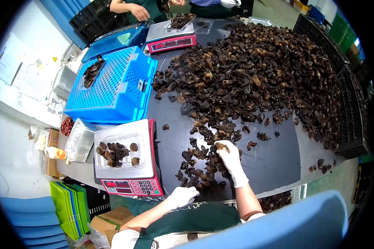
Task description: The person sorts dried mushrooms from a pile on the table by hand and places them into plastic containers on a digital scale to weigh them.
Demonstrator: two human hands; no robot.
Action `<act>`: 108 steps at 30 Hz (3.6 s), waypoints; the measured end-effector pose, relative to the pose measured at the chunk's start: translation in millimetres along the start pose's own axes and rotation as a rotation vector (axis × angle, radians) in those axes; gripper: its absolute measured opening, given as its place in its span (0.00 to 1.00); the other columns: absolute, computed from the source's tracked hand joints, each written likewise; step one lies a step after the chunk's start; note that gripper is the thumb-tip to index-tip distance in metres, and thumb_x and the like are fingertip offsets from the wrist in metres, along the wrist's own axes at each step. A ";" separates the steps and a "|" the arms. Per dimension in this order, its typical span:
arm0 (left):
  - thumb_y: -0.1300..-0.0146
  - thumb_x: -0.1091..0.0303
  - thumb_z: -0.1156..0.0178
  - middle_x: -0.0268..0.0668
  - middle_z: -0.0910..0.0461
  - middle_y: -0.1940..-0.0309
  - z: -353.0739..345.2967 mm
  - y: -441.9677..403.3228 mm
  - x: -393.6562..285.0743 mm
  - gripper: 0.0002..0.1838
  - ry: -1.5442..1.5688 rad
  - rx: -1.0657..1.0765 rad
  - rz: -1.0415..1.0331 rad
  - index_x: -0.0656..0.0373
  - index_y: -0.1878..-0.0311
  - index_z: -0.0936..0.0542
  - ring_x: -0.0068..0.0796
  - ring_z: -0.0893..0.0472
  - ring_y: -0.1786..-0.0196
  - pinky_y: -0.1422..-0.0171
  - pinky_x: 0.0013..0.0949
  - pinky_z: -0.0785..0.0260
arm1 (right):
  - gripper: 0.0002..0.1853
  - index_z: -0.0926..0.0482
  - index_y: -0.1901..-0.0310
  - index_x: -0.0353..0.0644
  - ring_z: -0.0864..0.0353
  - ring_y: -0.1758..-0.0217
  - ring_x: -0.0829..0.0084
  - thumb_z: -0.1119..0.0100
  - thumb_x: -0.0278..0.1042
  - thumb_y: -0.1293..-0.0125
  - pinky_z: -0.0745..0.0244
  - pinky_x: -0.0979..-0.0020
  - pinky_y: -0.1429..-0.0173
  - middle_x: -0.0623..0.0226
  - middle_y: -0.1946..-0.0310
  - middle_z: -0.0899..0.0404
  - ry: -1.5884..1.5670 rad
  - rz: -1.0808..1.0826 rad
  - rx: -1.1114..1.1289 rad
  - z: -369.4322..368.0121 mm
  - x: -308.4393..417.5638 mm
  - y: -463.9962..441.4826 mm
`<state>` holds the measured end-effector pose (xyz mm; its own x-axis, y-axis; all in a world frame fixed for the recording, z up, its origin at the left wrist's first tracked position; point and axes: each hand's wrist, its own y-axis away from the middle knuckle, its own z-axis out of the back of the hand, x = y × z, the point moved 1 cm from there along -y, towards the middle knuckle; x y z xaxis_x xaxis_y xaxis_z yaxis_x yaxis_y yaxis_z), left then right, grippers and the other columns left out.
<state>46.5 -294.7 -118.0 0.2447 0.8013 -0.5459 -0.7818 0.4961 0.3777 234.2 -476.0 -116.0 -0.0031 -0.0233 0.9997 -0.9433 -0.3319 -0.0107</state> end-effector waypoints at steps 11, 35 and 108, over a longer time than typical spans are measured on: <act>0.41 0.63 0.35 0.38 0.19 0.67 73.4 3.3 1.0 0.12 0.457 -0.517 0.356 0.56 0.56 0.18 0.32 0.20 0.71 0.63 0.31 0.26 | 0.16 0.21 0.52 0.39 0.19 0.67 0.62 0.37 0.37 0.38 0.23 0.65 0.63 0.59 0.69 0.25 0.795 0.446 0.160 -70.9 4.4 -9.9; 0.31 0.65 0.40 0.34 0.19 0.71 51.4 -40.1 48.8 0.10 0.592 -0.793 0.426 0.62 0.56 0.21 0.23 0.21 0.68 0.58 0.29 0.28 | 0.22 0.18 0.64 0.43 0.27 0.71 0.71 0.50 0.54 0.30 0.31 0.66 0.61 0.62 0.67 0.18 -1.426 0.233 -0.318 124.4 46.0 74.7; 0.49 0.61 0.31 0.44 0.21 0.53 190.3 157.7 147.4 0.22 -0.235 -1.201 0.229 0.58 0.51 0.19 0.47 0.23 0.48 0.41 0.48 0.32 | 0.36 0.30 0.38 0.39 0.31 0.39 0.51 0.33 0.44 0.48 0.34 0.52 0.35 0.51 0.40 0.31 0.649 0.642 0.626 -312.3 98.8 -32.2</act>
<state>68.4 -34.8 3.5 0.0333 0.9308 -0.3639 -0.8192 -0.1832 -0.5435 160.6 -173.2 -10.3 -0.7781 0.0761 0.6236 -0.3697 -0.8580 -0.3566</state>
